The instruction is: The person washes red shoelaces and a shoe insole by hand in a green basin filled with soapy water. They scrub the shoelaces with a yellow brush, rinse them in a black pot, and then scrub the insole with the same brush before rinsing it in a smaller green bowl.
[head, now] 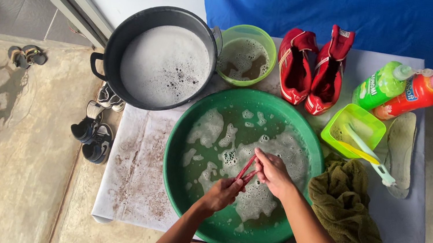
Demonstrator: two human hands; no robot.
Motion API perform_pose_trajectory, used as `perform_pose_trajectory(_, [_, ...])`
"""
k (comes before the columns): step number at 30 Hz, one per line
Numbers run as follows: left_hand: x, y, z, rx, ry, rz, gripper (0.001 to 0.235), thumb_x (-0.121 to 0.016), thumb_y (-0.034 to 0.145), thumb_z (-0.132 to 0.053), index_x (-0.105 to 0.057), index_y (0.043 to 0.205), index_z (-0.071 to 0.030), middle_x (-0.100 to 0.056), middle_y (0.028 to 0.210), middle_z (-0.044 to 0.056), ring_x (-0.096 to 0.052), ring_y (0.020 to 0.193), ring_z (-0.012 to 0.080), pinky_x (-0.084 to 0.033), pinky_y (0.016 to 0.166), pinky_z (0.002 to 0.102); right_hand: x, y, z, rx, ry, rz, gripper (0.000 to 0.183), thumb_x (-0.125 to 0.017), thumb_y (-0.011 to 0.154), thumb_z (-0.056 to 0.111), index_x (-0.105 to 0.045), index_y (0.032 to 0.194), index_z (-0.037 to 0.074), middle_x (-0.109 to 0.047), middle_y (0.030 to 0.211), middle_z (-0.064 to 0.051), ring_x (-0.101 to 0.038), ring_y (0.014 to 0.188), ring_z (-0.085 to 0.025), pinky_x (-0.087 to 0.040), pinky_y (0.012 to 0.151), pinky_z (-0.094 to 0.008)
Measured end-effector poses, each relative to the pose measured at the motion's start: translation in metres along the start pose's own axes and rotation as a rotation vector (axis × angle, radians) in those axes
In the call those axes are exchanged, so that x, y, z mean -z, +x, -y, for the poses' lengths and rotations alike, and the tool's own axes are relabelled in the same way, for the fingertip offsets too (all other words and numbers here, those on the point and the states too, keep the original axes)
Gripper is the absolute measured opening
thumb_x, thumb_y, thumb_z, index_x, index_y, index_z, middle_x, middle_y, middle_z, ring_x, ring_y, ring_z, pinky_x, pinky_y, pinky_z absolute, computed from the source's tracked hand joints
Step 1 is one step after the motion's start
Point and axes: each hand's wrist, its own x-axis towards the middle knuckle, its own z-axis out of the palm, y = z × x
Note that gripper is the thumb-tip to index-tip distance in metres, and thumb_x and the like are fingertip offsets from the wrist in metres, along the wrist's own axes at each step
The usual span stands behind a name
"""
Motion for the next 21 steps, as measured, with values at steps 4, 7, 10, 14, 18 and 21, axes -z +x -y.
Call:
perform_pose_trajectory(4, [-0.002, 0.002, 0.004, -0.068, 0.125, -0.001, 0.054, -0.044, 0.107, -0.052, -0.058, 0.089, -0.004, -0.055, 0.07, -0.001, -0.054, 0.063, 0.0115, -0.049, 0.062, 0.03, 0.002, 0.003, -0.004, -0.008, -0.008, -0.06, 0.033, -0.068, 0.097, 0.039, -0.057, 0.081, 0.012, -0.05, 0.064, 0.005, -0.039, 0.045, -0.005, -0.028, 0.039, -0.023])
perform_pose_trajectory(7, [-0.006, -0.002, 0.011, -0.065, 0.173, -0.066, 0.058, -0.042, 0.107, -0.052, -0.058, 0.083, -0.003, -0.058, 0.067, 0.003, -0.058, 0.061, 0.0143, -0.051, 0.061, 0.031, 0.003, 0.006, -0.014, -0.025, 0.028, -0.044, 0.032, -0.07, 0.098, 0.039, -0.057, 0.083, 0.013, -0.049, 0.064, 0.006, -0.038, 0.047, -0.004, -0.028, 0.04, -0.022])
perform_pose_trajectory(10, [-0.002, 0.002, 0.012, -0.043, 0.216, -0.119, 0.058, -0.043, 0.106, -0.052, -0.06, 0.081, -0.003, -0.06, 0.066, 0.004, -0.06, 0.06, 0.0155, -0.052, 0.06, 0.032, 0.006, 0.012, -0.018, -0.027, 0.044, -0.015, 0.032, -0.068, 0.097, 0.039, -0.058, 0.083, 0.013, -0.053, 0.066, 0.004, -0.043, 0.049, -0.007, -0.034, 0.043, -0.023])
perform_pose_trajectory(14, [-0.001, 0.003, 0.012, -0.075, 0.248, -0.173, 0.062, -0.039, 0.109, -0.053, -0.06, 0.08, -0.001, -0.059, 0.064, 0.005, -0.061, 0.059, 0.0152, -0.052, 0.059, 0.032, 0.012, 0.008, -0.027, -0.014, -0.043, -0.094, 0.033, -0.068, 0.096, 0.04, -0.063, 0.082, 0.01, -0.061, 0.069, 0.001, -0.051, 0.052, -0.009, -0.043, 0.047, -0.026])
perform_pose_trajectory(18, [-0.004, 0.003, 0.007, -0.024, 0.184, -0.213, 0.044, -0.045, 0.105, -0.049, -0.064, 0.096, -0.01, -0.056, 0.066, 0.003, -0.056, 0.059, 0.0149, -0.05, 0.057, 0.035, 0.014, 0.01, -0.025, 0.089, -0.226, -0.141, 0.033, -0.068, 0.095, 0.039, -0.067, 0.084, 0.008, -0.065, 0.071, 0.0, -0.061, 0.056, -0.009, -0.051, 0.051, -0.027])
perform_pose_trajectory(21, [-0.006, 0.003, 0.002, -0.068, 0.373, -0.054, 0.053, -0.046, 0.106, -0.048, -0.062, 0.086, -0.002, -0.062, 0.065, 0.003, -0.062, 0.059, 0.015, -0.052, 0.058, 0.033, 0.015, 0.012, -0.019, 0.153, -0.333, -0.176, 0.035, -0.07, 0.096, 0.039, -0.068, 0.084, 0.006, -0.063, 0.069, -0.001, -0.057, 0.053, -0.011, -0.051, 0.05, -0.027])
